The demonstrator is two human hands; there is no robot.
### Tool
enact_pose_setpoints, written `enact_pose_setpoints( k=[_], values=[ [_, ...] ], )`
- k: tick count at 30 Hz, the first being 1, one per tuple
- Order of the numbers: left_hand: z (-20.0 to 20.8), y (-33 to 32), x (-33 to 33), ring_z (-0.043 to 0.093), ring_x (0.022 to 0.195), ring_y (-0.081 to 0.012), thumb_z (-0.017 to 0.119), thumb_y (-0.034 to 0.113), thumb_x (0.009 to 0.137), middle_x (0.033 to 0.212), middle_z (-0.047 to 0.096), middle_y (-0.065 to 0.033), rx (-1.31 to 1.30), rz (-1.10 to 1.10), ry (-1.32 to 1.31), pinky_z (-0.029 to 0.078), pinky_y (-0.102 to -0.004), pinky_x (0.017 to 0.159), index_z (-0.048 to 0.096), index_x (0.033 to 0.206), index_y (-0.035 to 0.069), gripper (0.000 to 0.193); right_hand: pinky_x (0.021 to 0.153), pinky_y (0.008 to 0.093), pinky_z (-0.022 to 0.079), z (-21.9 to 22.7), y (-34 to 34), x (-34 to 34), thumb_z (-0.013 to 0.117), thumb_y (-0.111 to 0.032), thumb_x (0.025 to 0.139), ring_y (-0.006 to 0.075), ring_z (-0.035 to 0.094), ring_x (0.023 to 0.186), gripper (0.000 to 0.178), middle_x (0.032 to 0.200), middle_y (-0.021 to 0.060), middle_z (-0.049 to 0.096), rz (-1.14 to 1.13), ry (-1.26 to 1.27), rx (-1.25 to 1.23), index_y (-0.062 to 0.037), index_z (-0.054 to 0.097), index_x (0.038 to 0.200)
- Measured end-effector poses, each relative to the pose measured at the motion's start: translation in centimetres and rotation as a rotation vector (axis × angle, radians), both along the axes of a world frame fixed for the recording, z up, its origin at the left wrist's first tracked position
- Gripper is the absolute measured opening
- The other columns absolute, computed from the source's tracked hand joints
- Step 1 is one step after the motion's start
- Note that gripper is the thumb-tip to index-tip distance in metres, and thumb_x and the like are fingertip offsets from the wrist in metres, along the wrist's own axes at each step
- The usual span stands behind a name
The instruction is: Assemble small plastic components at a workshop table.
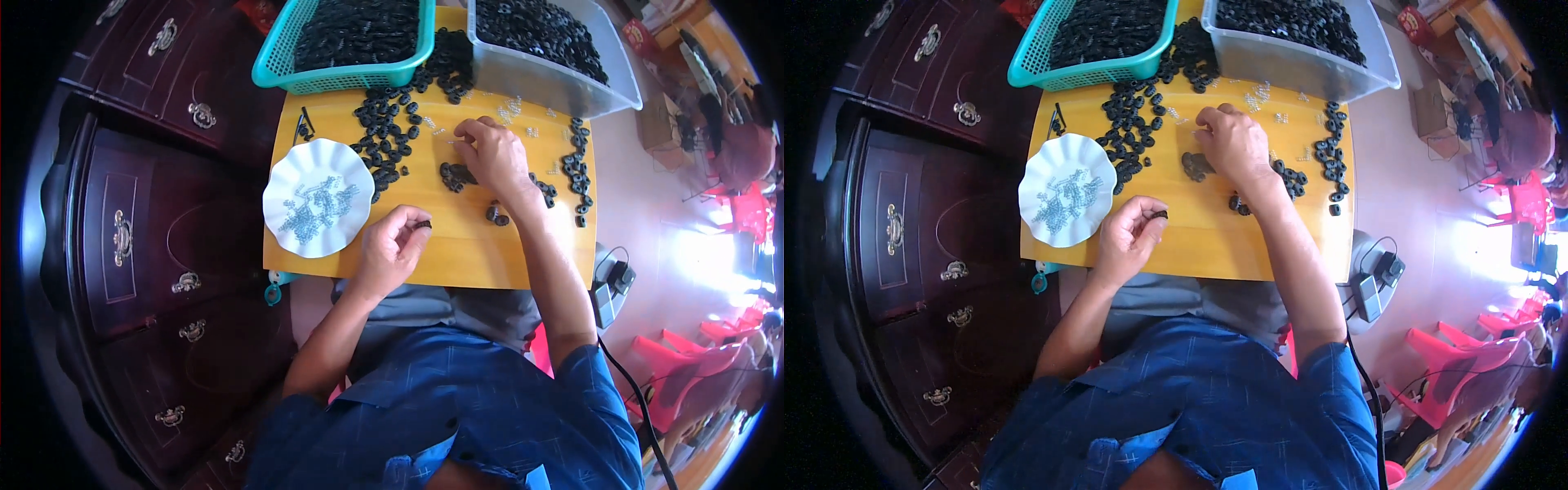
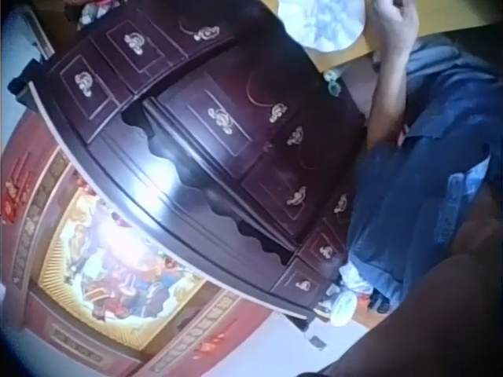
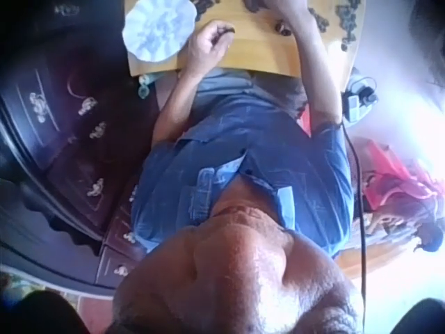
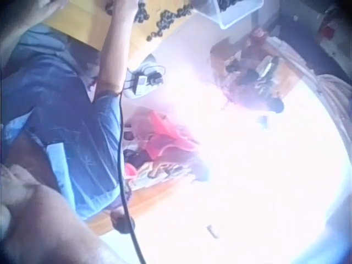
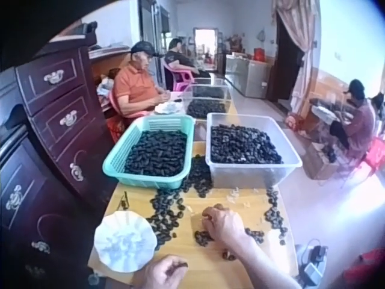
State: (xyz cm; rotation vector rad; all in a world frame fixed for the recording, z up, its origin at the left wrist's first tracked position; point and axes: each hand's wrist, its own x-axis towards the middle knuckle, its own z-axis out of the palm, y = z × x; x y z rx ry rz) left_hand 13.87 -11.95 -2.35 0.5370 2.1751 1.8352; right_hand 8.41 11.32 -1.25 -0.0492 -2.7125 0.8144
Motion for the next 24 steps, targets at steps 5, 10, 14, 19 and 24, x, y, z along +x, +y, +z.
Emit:
enact_pose_setpoints(
  k=[5, 10, 14, 19, 24],
  values=[
    [0.6, -1.0, -0.4, 0.055, 0.065, -0.0001, 0.07, -0.003, 0.087, 0.075, 0.062, 0.003, -0.033, -0.013, 0.077, 0.044, -0.0176, 0.058, 0.065, 0.1, 0.0, 0.014, 0.081, 0.0443, 0.056, 0.1, -0.4, -1.2, 0.065, -0.023, 0.089, 0.0329, 0.069, 0.091, 0.016, 0.098, 0.0121, 0.069, 0.008, -0.173, 0.126, -0.0095, 0.071, 0.095],
    [0.6, -0.9, -0.7, 0.057, 0.066, -0.0011, 0.07, -0.002, 0.088, 0.076, 0.063, 0.0023, 0.007, -0.006, 0.022, 0.046, -0.0183, 0.059, 0.066, 0.098, -0.001, 0.011, 0.082, 0.0448, 0.055, -0.1, -0.8, -1.6, 0.062, -0.023, 0.092, 0.0333, 0.069, 0.092, 0.015, 0.101, 0.0128, 0.069, 0.023, -0.161, 0.239, -0.0093, 0.067, 0.097],
    [0.4, -1.0, -0.5, 0.061, 0.07, -0.0029, 0.07, -0.001, 0.089, 0.08, 0.067, 0.0005, 0.022, 0.006, -0.015, 0.049, -0.0194, 0.063, 0.067, 0.097, -0.002, 0.008, 0.077, 0.0451, 0.054, 1.6, -1.9, -0.3, 0.062, -0.02, 0.094, 0.035, 0.069, 0.089, 0.014, 0.098, 0.013, 0.07, -0.034, -0.084, 0.149, -0.0067, 0.062, 0.097],
    [-0.2, -0.8, 0.2, 0.064, 0.073, -0.004, 0.07, 0.001, 0.091, 0.085, 0.07, -0.002, 0.031, -0.029, -0.022, 0.051, -0.0198, 0.066, 0.068, 0.105, -0.003, 0.015, 0.065, 0.0363, 0.052, 3.2, -2.6, 4.5, 0.066, -0.011, 0.092, 0.0255, 0.068, 0.073, 0.01, 0.081, 0.0112, 0.068, 0.139, 0.058, -0.244, -0.0029, 0.061, 0.095],
    [0.9, -0.3, 2.1, 0.064, 0.07, -0.0041, 0.068, 0.008, 0.096, 0.08, 0.069, 0.0013, 0.22, 0.019, -0.145, 0.051, -0.0205, 0.064, 0.073, 0.11, 0.001, 0.017, 0.064, 0.0236, 0.047, 1.1, -2.4, 10.4, 0.067, -0.011, 0.094, 0.0059, 0.056, 0.067, 0.01, 0.076, -0.001, 0.065, 0.13, -0.076, -0.757, -0.0022, 0.062, 0.096]
  ],
)
